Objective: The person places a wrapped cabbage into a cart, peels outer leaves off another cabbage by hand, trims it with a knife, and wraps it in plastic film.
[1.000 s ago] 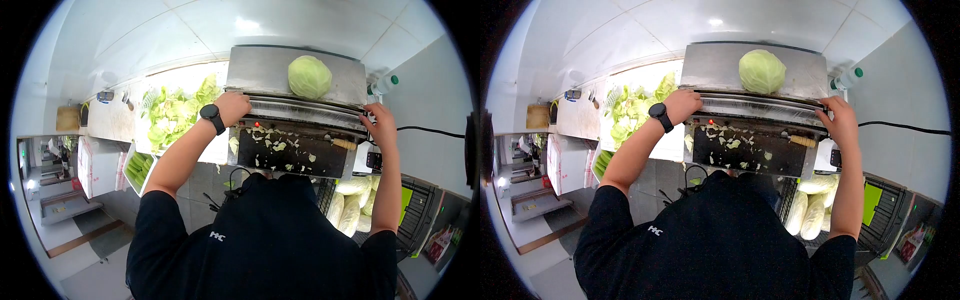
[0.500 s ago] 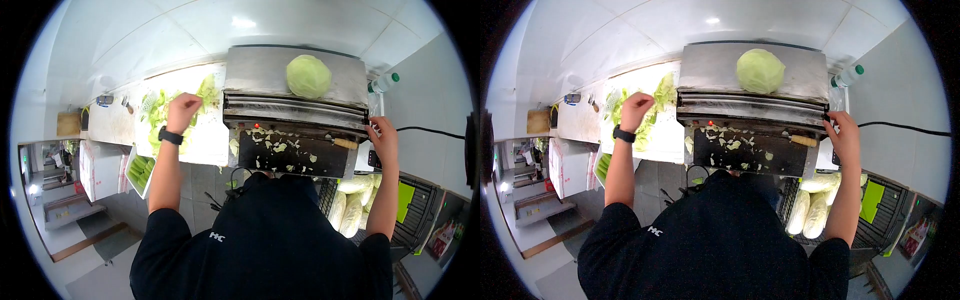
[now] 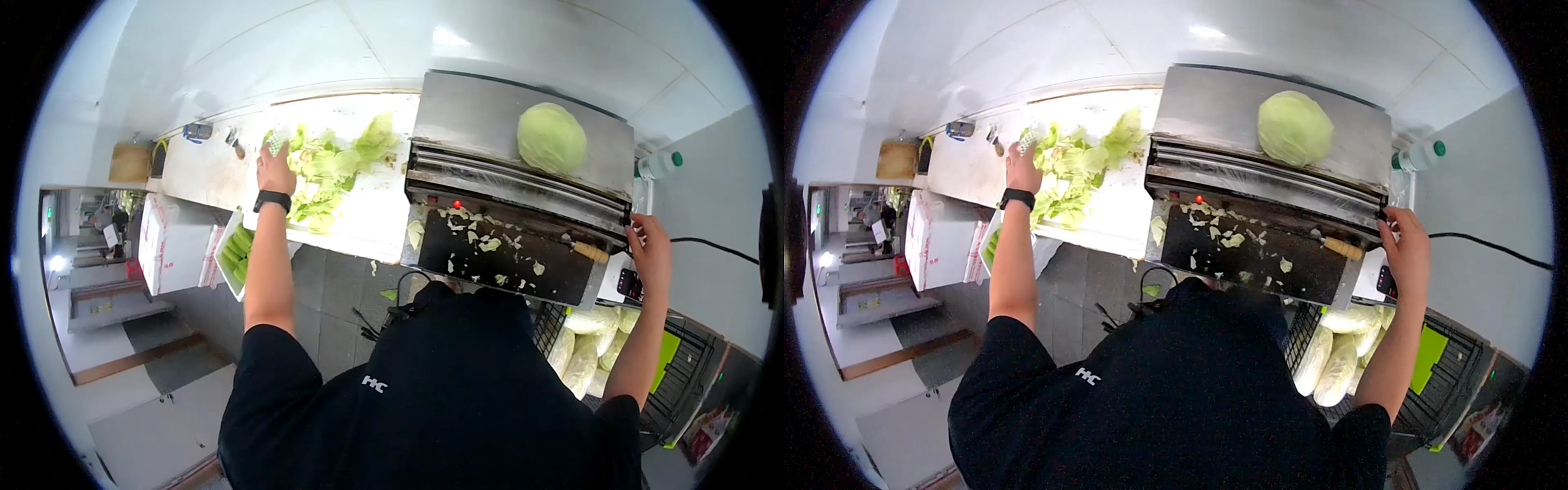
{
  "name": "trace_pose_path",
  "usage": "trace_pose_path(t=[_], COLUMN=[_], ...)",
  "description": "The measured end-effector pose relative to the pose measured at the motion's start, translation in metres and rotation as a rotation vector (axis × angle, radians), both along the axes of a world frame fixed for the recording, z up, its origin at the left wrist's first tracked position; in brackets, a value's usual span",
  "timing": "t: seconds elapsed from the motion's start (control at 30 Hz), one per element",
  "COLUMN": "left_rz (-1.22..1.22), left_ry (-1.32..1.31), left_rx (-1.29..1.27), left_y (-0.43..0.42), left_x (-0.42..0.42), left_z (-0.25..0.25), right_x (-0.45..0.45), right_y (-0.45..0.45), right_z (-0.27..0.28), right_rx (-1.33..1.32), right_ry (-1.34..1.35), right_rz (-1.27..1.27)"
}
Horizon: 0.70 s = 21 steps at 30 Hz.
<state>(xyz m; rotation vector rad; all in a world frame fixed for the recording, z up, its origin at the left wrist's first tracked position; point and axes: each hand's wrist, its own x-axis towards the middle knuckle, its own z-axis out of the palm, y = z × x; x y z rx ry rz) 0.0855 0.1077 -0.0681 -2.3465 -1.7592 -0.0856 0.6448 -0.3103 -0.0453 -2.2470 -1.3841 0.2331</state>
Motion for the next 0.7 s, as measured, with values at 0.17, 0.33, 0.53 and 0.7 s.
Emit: trace_pose_path(t=[0.17, 0.33, 0.53, 0.7], left_rz=[-0.491, -0.711, -0.862, -0.939], left_ry=[-0.465, -0.44, -0.222, -0.088], left_rx=[-0.253, -0.46, -0.398, -0.377], left_y=[-0.007, -0.079, -0.095, -0.095], left_x=[0.042, 0.141, 0.182, 0.196], left_z=[-0.004, 0.025, 0.013, 0.003], right_x=[0.011, 0.003, 0.003, 0.009], right_y=[-0.015, -0.007, 0.006, 0.018], right_z=[0.0, -0.003, -0.022, -0.029], right_rx=[-0.098, -0.364, -0.293, -0.27], right_ry=[0.06, -0.193, -0.187, -0.135], right_rz=[-0.056, 0.006, 0.066, 0.141])
